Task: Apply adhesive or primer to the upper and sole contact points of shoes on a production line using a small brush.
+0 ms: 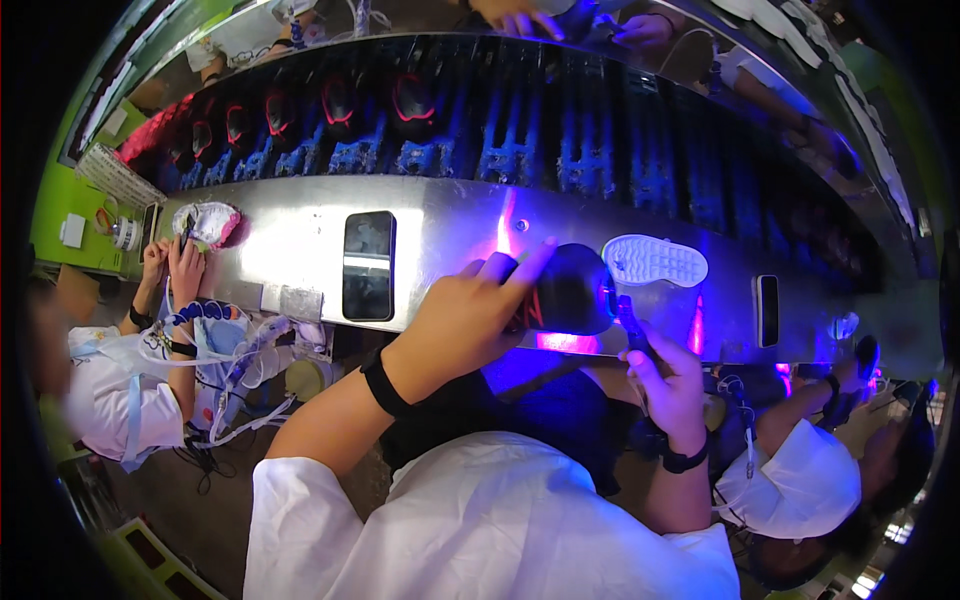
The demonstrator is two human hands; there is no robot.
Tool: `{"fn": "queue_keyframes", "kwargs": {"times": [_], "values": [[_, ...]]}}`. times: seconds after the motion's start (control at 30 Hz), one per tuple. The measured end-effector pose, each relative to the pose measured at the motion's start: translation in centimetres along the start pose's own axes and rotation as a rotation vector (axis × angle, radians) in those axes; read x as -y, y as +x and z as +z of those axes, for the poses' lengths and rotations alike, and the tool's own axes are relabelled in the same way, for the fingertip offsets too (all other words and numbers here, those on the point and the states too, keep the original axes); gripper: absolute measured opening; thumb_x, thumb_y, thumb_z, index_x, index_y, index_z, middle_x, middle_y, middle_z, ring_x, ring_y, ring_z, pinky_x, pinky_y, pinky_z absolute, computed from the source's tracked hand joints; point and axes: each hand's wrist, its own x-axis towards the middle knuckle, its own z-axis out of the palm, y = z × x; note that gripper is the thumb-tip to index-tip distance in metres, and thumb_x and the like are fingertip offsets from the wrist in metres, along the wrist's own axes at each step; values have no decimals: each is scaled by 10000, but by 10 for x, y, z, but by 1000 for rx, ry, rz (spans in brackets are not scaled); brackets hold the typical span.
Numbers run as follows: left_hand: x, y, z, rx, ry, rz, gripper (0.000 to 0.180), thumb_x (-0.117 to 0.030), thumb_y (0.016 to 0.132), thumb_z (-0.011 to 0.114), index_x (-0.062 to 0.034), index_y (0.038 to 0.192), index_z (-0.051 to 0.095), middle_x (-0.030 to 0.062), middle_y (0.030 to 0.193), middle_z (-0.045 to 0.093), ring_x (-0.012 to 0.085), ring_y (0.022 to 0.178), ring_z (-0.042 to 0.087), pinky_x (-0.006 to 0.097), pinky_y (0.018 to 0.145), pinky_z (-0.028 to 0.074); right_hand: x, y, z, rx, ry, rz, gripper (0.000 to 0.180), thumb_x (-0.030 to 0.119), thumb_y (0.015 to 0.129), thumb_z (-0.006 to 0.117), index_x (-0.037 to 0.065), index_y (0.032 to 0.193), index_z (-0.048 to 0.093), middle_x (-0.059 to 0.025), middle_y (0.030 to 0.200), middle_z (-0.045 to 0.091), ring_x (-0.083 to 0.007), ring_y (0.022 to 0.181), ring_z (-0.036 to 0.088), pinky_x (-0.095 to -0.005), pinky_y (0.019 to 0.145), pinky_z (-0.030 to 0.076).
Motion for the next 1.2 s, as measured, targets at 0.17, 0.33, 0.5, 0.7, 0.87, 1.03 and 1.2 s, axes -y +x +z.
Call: {"fn": "queue_keyframes", "kwargs": {"times": [0.17,0.33,0.5,0.7,0.87,1.03,1.2], "values": [[-9,-37,-1,38,-359,47,1060,-299,664,928,-68,1554,401,225,1251,677,397,1109,701,442,948,577,58,-9,-19,-11,-82,-164,395,62,944,714,-20,1326,658,-146,1141,744,-208,1016,706,-338,923,528],[-37,-46,-8,146,-810,160,987,-283,739,923,-14,1532,402,163,1323,669,303,1187,685,429,1005,549,81,-18,-22,119,-203,-338,413,48,924,720,8,1332,664,-151,1120,746,-189,980,709,-317,879,538],[-61,-45,-23,391,-1034,-29,918,-225,793,902,-20,1528,390,115,1320,672,214,1181,673,398,1020,540,66,-32,-34,143,-52,-233,421,45,919,724,13,1334,664,-149,1122,748,-192,982,711,-313,878,537],[-79,-22,-8,342,-1108,-26,853,-179,781,911,-18,1477,445,95,1302,676,205,1218,646,390,1064,508,36,-30,-70,188,-45,-271,427,23,913,729,-7,1333,658,-126,1173,738,-188,1033,696,-328,941,523],[-86,1,-2,468,-1186,-227,780,-174,803,889,-16,1450,482,74,1305,664,174,1218,626,378,1057,502,24,-24,-80,107,-85,-253,396,60,883,768,-10,1265,690,-156,1133,746,-237,1034,704,-350,955,510],[-88,5,7,451,-1328,-352,737,-156,828,863,-10,1441,481,76,1286,660,171,1186,634,359,1043,507,8,-26,-69,44,-31,-242,368,44,881,766,-10,1238,700,-154,1128,750,-238,1023,709,-341,941,516],[-86,4,3,463,-1412,-472,691,-159,871,803,12,1453,472,77,1286,657,152,1158,641,325,1032,503,-1,-68,-76,233,-30,-70,400,38,903,741,22,1299,685,-156,1185,747,-226,1100,708,-343,974,509]]}}
